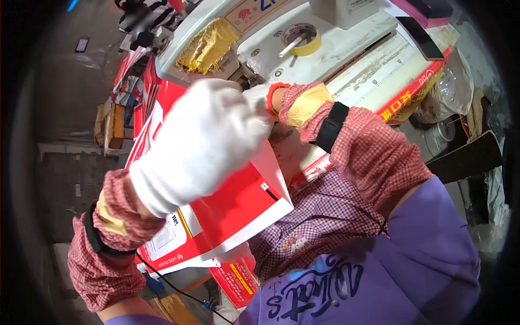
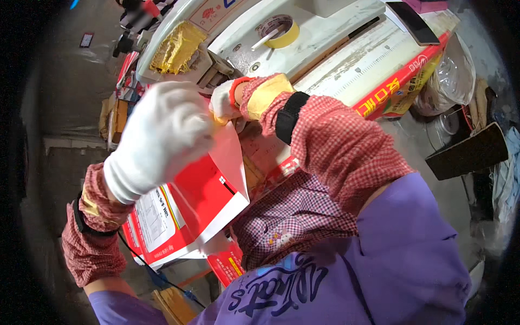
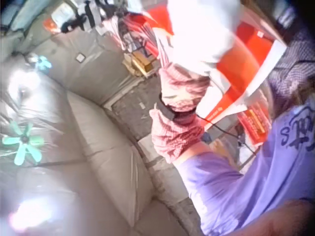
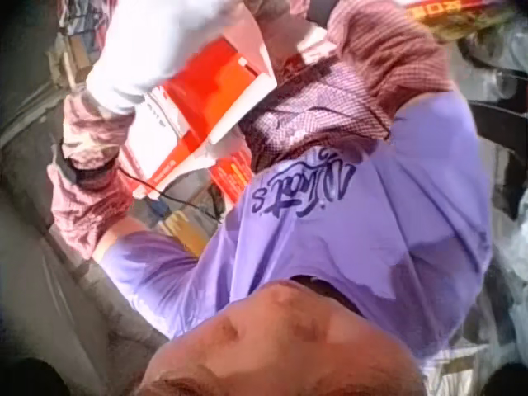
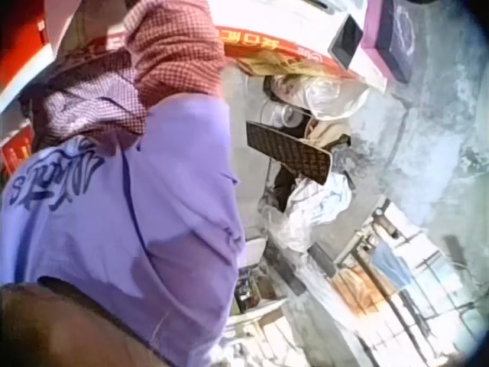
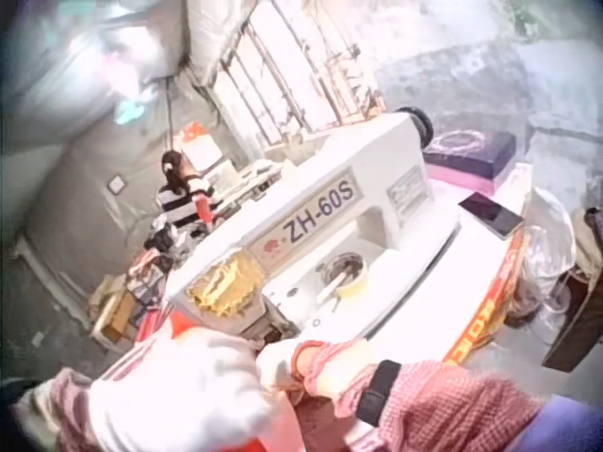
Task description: The recorder is using an industrial machine to seal large compound fertilizer bags.
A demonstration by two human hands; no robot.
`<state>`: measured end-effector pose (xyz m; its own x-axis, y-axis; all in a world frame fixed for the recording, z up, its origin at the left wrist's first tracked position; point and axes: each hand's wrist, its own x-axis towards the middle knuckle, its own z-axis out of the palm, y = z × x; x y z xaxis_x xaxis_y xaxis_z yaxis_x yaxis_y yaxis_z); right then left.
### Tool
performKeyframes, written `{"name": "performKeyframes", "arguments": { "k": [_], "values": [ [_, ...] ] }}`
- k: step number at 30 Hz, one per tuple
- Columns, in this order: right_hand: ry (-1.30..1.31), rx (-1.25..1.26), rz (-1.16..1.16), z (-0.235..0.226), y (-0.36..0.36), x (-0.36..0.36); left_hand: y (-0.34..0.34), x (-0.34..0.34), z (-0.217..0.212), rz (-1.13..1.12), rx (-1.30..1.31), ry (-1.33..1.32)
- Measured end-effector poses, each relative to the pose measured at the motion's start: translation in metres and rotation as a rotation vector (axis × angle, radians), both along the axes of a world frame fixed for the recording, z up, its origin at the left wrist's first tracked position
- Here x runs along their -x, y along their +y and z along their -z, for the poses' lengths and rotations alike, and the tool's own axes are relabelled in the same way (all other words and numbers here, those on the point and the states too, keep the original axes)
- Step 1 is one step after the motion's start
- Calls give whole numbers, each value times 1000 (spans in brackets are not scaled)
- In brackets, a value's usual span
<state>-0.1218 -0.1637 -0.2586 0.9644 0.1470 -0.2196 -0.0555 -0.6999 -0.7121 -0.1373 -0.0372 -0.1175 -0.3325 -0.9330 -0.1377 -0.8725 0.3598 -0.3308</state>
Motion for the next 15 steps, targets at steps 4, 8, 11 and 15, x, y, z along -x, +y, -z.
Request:
{"name": "performKeyframes", "arguments": {
  "k": [4, 8, 11, 15],
  "values": [
    [-182, 188, -62, 20, 1, -11, -31, 15, 16, -126, -432, 43],
    [-578, 412, -249, 38, 6, -14, -32, 7, 17, -269, -983, -122],
    [-517, 316, -147, 42, 10, -14, -17, 13, -5, -365, -1330, -32],
    [-412, 292, -54, 42, 18, -15, 2, 35, -26, -686, -1437, -261]
  ]
}}
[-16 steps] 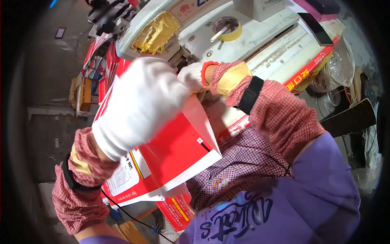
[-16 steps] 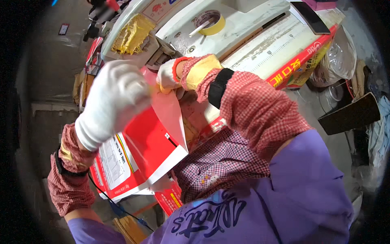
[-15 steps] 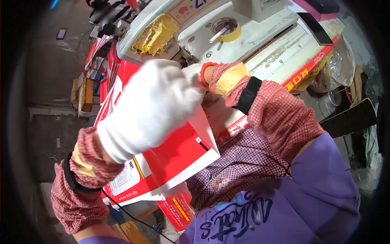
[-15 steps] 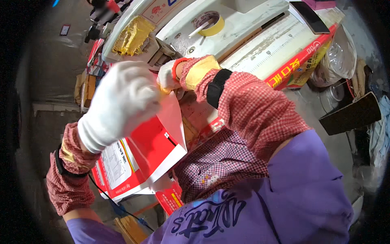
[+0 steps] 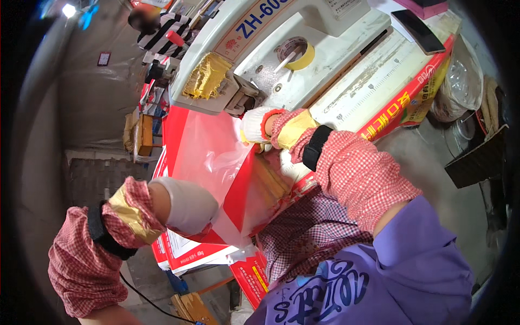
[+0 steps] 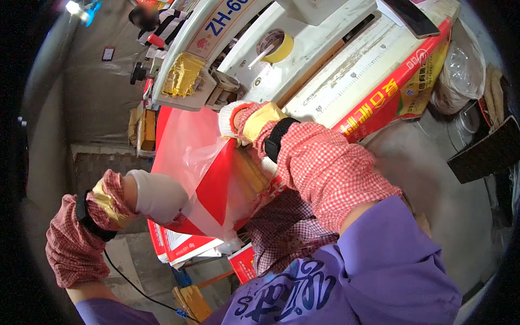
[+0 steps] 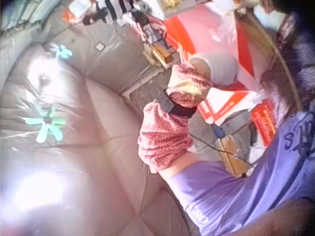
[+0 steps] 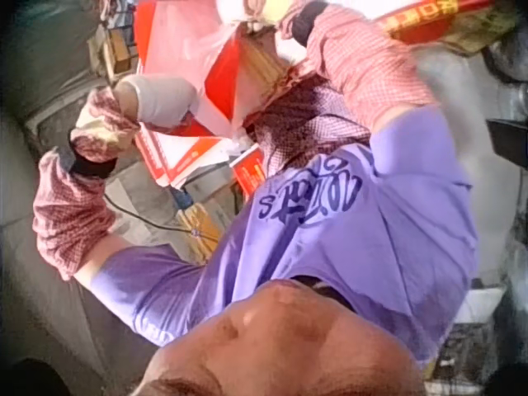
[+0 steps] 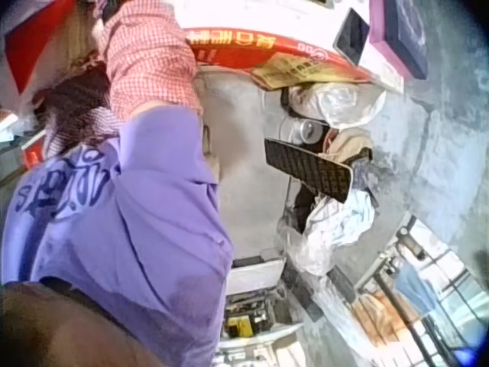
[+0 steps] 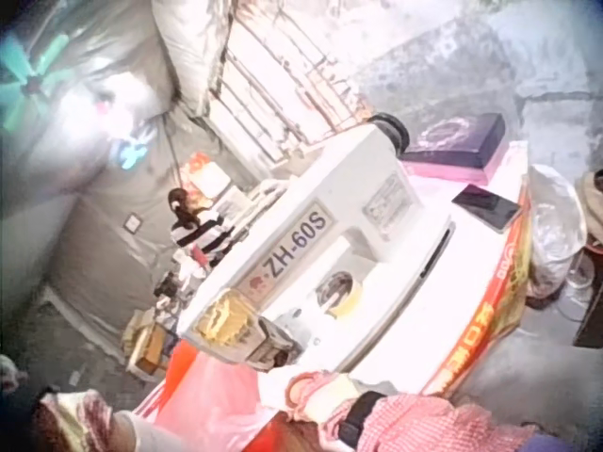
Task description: The recorder is using an industrial machine to seal large compound fertilizer bags.
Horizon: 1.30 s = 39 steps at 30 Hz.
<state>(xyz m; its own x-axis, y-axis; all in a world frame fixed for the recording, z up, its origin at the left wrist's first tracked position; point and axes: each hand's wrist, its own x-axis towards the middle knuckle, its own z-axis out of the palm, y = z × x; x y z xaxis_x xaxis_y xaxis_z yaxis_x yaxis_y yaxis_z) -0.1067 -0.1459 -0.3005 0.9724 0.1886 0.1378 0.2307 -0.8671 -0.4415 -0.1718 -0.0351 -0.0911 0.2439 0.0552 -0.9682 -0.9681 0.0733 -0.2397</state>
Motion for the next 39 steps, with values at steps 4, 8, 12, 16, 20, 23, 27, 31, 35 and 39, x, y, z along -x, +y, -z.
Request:
{"name": "performKeyframes", "arguments": {
  "k": [4, 8, 12, 16, 20, 23, 27, 31, 35, 39],
  "values": [
    [5, -5, 39, 6, 3, -2, 2, 3, 15, 142, 692, -120],
    [112, -223, 205, 14, 1, -2, -13, -21, 38, 643, 1211, -14],
    [114, -473, 283, 18, 1, 1, -25, -34, 39, 380, 1225, 104],
    [3, -213, 190, 16, 4, -1, -20, -32, 12, -548, 943, 129],
    [-15, -27, 61, 8, 4, -1, 5, -26, -21, -660, 584, 110],
    [-29, 9, 41, -2, 3, 7, 27, 0, -29, -156, 129, -143],
    [-102, -193, 394, -9, 23, 31, 35, 62, -6, 145, -23, -41],
    [-390, 598, 324, -4, 77, 60, 25, 95, 38, 275, 323, 464],
    [-242, 404, 88, 19, 92, 100, 26, 93, 61, 195, 584, 581],
    [-186, -587, 107, -18, 66, 120, 35, 86, 59, 150, 721, 544]
  ]
}}
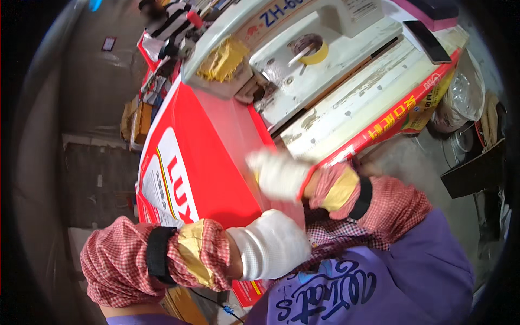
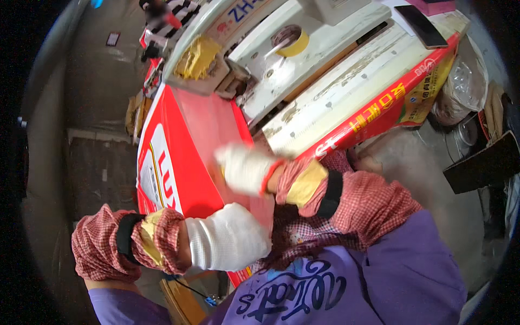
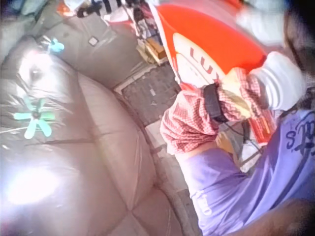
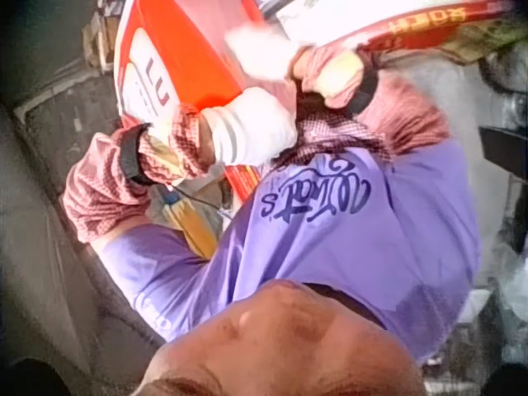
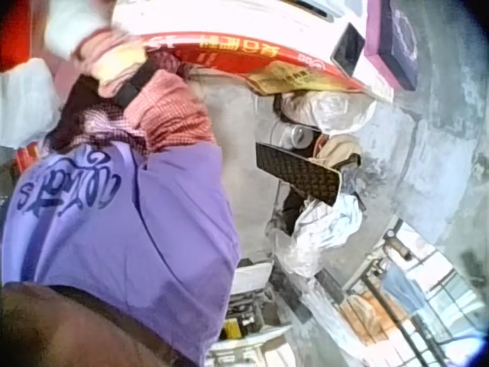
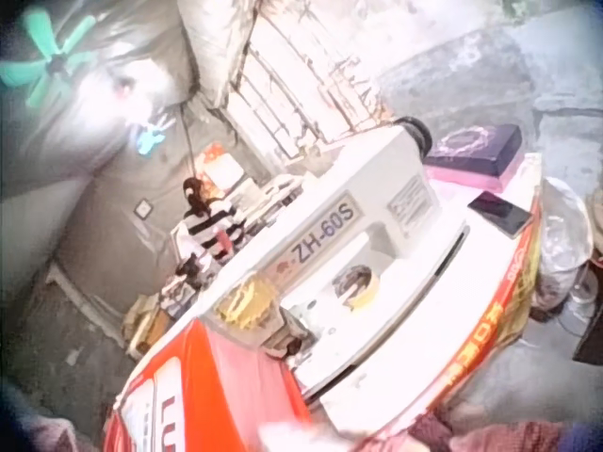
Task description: The recorder is using an industrial machine to seal large compound fertilizer bags.
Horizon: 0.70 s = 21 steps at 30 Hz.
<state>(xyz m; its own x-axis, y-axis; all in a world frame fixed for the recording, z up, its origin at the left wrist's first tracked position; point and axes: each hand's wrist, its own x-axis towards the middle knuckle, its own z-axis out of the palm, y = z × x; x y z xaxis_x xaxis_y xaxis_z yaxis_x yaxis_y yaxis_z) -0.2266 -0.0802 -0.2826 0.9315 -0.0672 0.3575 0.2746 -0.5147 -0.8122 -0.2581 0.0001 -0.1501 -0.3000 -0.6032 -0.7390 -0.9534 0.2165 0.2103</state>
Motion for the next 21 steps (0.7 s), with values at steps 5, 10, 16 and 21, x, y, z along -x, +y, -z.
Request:
{"name": "performKeyframes", "arguments": {
  "k": [5, 10, 16, 21],
  "values": [
    [542, -39, 290, -43, -39, -20, 9, -3, -1, 19, 3, 56],
    [418, 328, 458, -1, 9, -48, 10, -3, 15, 54, -16, -5],
    [-102, 456, 611, 38, 14, -68, -29, -55, -23, -118, -224, -443],
    [123, 610, 548, 25, 19, -51, -8, -39, -65, 0, -428, -627]
  ]
}}
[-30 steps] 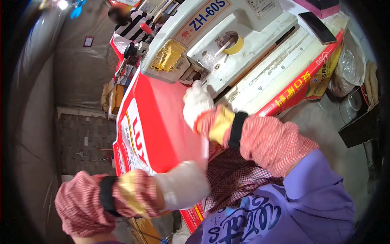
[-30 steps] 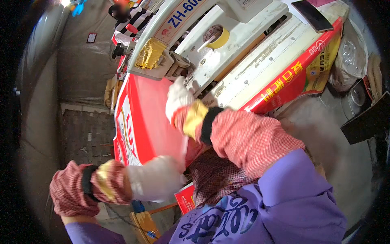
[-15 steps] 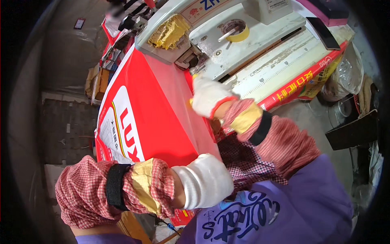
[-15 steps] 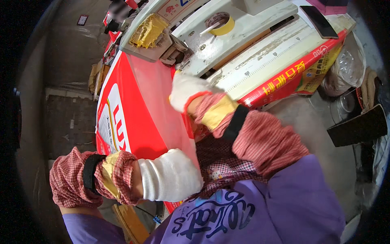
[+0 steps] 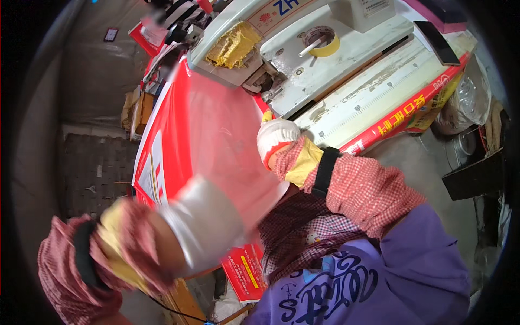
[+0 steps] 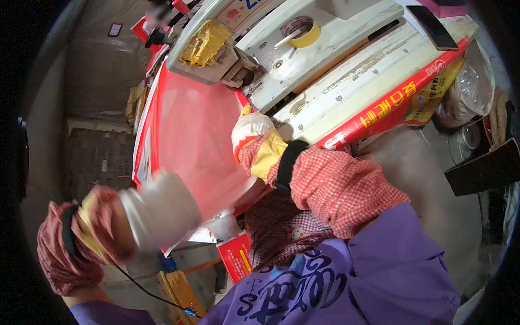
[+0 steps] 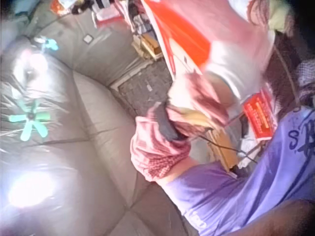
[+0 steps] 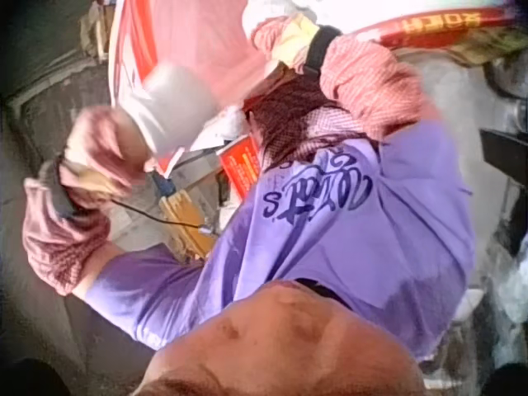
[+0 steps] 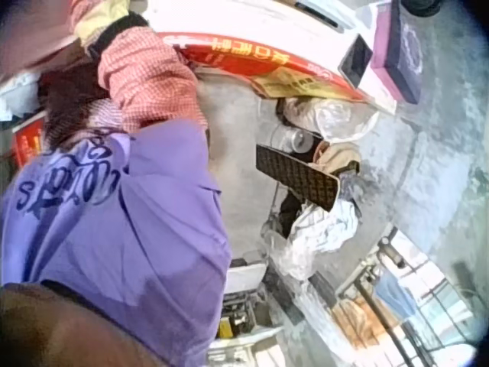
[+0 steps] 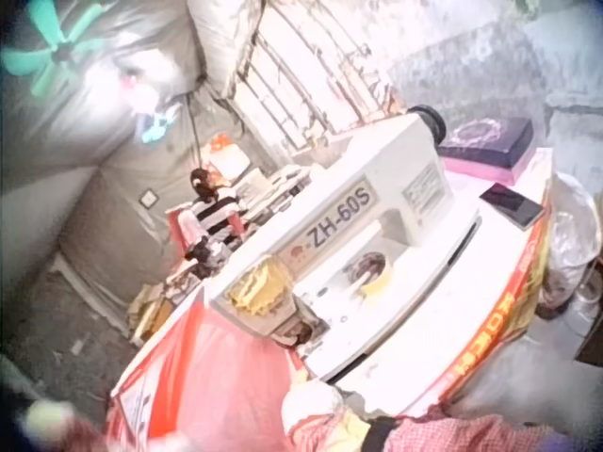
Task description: The recorder is using an industrial machine to seal large compound fertilizer bags.
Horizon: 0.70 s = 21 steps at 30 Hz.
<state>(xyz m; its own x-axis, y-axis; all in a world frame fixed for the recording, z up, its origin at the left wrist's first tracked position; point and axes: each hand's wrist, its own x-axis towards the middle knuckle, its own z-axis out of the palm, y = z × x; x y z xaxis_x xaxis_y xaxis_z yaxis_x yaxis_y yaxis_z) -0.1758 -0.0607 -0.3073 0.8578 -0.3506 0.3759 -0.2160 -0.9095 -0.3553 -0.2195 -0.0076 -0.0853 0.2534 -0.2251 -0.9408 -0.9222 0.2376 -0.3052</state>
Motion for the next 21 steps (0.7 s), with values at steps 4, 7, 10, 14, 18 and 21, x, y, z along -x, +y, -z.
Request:
{"name": "performKeyframes", "arguments": {
  "k": [4, 7, 10, 14, 18, 21],
  "values": [
    [4, -17, -72, -17, -4, 3, -8, 35, 37, 98, 17, 338],
    [9, -21, -106, -18, -9, 0, -29, 12, 36, 105, 157, 351],
    [9, -12, -148, -11, -8, -5, -20, 7, 19, 100, 145, 307],
    [72, -117, -207, -8, -3, -25, 10, 44, 25, 89, -44, 373],
    [204, -298, -174, -11, -8, -46, -32, 33, 55, 106, 188, 363],
    [337, -453, -148, -11, -12, -49, -59, -4, 26, 30, 34, 126]
  ]
}}
